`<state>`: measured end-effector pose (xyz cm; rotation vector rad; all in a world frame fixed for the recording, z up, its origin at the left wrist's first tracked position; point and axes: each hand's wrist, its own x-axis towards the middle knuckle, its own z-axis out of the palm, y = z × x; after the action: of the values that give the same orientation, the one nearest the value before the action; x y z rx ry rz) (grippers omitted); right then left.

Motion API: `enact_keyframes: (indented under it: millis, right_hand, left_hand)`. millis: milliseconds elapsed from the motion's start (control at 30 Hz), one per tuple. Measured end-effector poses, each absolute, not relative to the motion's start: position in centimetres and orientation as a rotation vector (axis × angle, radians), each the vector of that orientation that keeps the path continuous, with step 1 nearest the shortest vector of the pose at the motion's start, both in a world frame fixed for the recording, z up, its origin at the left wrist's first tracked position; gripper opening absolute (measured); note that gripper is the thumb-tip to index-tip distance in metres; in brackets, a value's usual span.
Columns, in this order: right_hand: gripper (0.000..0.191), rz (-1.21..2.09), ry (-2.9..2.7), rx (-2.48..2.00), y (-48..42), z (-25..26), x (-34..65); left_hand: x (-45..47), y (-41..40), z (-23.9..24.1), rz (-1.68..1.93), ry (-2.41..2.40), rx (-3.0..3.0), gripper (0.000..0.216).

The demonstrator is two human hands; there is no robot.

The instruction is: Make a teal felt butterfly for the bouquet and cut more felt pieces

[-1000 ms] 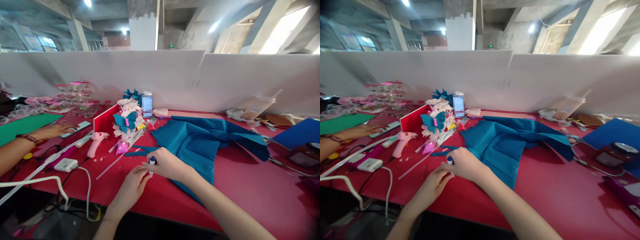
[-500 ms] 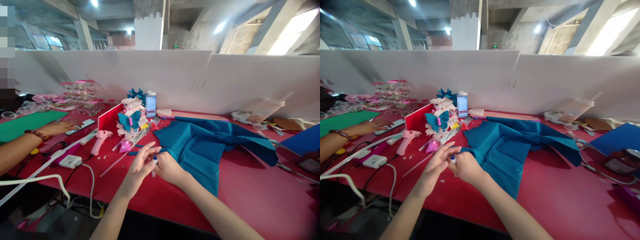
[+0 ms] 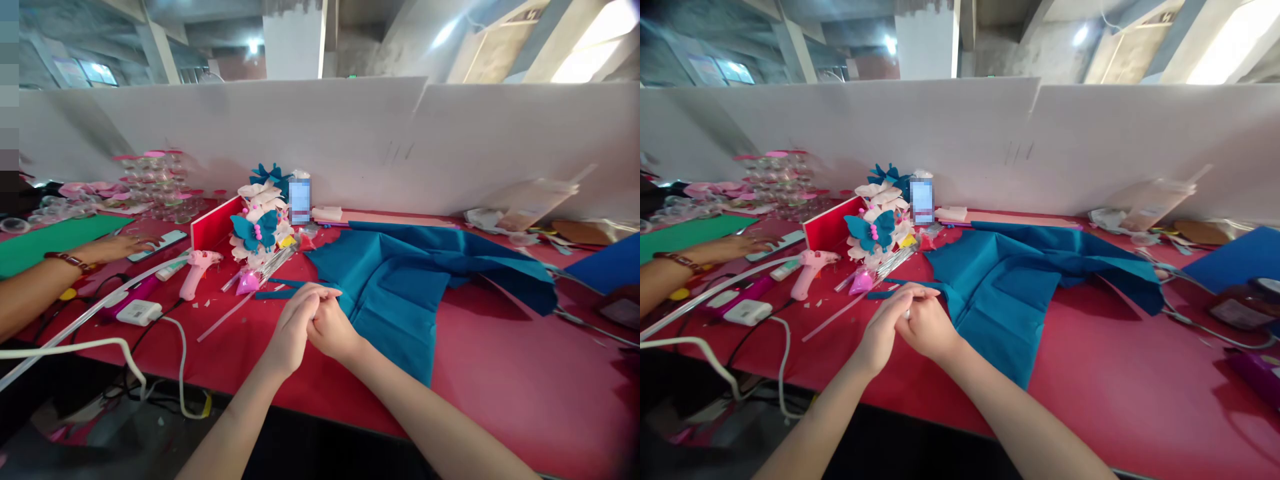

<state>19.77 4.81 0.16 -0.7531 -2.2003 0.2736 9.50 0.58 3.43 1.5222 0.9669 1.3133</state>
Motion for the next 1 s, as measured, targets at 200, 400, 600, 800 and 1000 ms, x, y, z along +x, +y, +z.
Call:
enact_keyframes:
  millis: [200,400,600,800,1000]
  right_hand:
    - [0.027,0.287,-2.165,-0.824,4.6,0.0,19.5]
    - [0.017,0.201,-2.593,-0.911,4.6,1.8,19.6]
    - [0.023,-0.41,-2.831,-0.863,9.3,6.3,17.9]
    - [0.031,-0.282,-2.704,-1.3,12.4,8.3,22.7]
    - [0.044,-0.24,-2.557,-1.375,1.2,1.8,33.6]
  left_hand:
    - [9.6,1.0,3.7,1.272,1.02,1.578,0.041]
    - [6.4,0.3,2.9,1.188,1.166,1.63,0.041]
    - [3.1,1.2,1.6,1.521,1.604,2.023,0.033]
    - [2.8,1.9,-0.6,1.152,1.903,2.231,0.035]
    - [2.7,-1.2,-2.5,0.967,1.768,2.374,0.033]
